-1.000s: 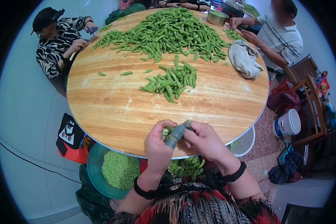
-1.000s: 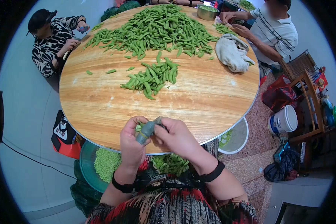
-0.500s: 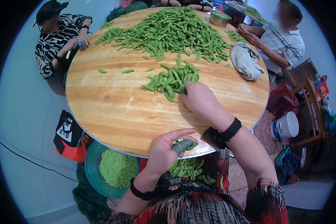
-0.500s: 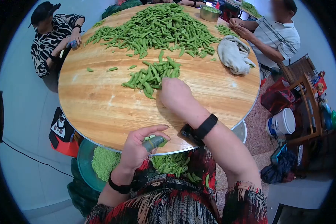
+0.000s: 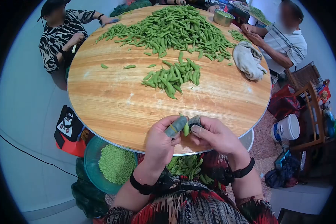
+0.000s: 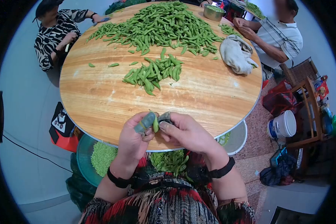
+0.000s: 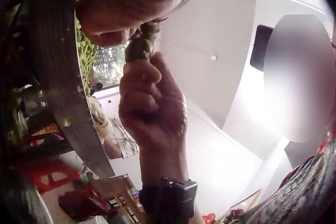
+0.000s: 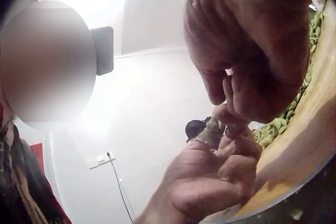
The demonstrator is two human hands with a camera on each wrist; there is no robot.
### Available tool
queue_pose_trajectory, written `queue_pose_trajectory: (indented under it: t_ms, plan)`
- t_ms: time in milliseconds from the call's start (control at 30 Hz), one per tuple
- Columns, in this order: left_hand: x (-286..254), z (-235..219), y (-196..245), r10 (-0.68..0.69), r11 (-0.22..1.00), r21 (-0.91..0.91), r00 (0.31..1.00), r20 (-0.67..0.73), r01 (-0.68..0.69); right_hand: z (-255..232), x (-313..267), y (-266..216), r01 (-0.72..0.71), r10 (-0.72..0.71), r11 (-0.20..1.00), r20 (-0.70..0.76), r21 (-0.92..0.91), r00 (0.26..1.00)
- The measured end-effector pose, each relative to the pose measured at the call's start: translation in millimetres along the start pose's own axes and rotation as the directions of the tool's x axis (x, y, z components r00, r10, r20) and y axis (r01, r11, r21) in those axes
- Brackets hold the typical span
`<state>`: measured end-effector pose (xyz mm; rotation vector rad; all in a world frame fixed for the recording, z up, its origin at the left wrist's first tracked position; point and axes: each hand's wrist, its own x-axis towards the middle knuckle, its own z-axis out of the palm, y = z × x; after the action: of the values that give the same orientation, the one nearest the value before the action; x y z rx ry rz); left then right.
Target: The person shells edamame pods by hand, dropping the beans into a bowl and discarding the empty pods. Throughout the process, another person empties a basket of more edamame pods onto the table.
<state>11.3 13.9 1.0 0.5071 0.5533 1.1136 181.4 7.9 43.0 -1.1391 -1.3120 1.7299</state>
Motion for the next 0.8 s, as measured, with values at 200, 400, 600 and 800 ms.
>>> queue_pose_trajectory:
  t_ms: [200, 400, 600, 800]
  plan:
    - [-3.2, 3.0, -0.4, 0.049, 0.995, 0.095, 0.997, -0.057, -0.044, -1.3, -3.9, 4.3, -0.066, 0.052, 0.993, 0.139, 0.098, 0.989]
    - [-7.3, 8.3, -1.1, 0.110, 0.985, 0.140, 0.993, -0.041, -0.104, 6.3, -2.5, 7.0, -0.142, 0.118, 0.952, 0.104, 0.271, 0.988]
    - [-2.2, -15.9, 2.6, -0.081, 0.972, -0.194, 0.965, 0.248, 0.131, 6.1, -3.6, 13.6, -0.296, 0.134, 0.735, 0.298, 0.609, 0.945]
    - [-0.4, 12.3, -15.0, 0.288, 0.922, 0.299, 0.951, -0.109, -0.245, 15.5, 8.0, 12.5, 0.217, -0.325, 0.850, -0.154, -0.480, 0.933]
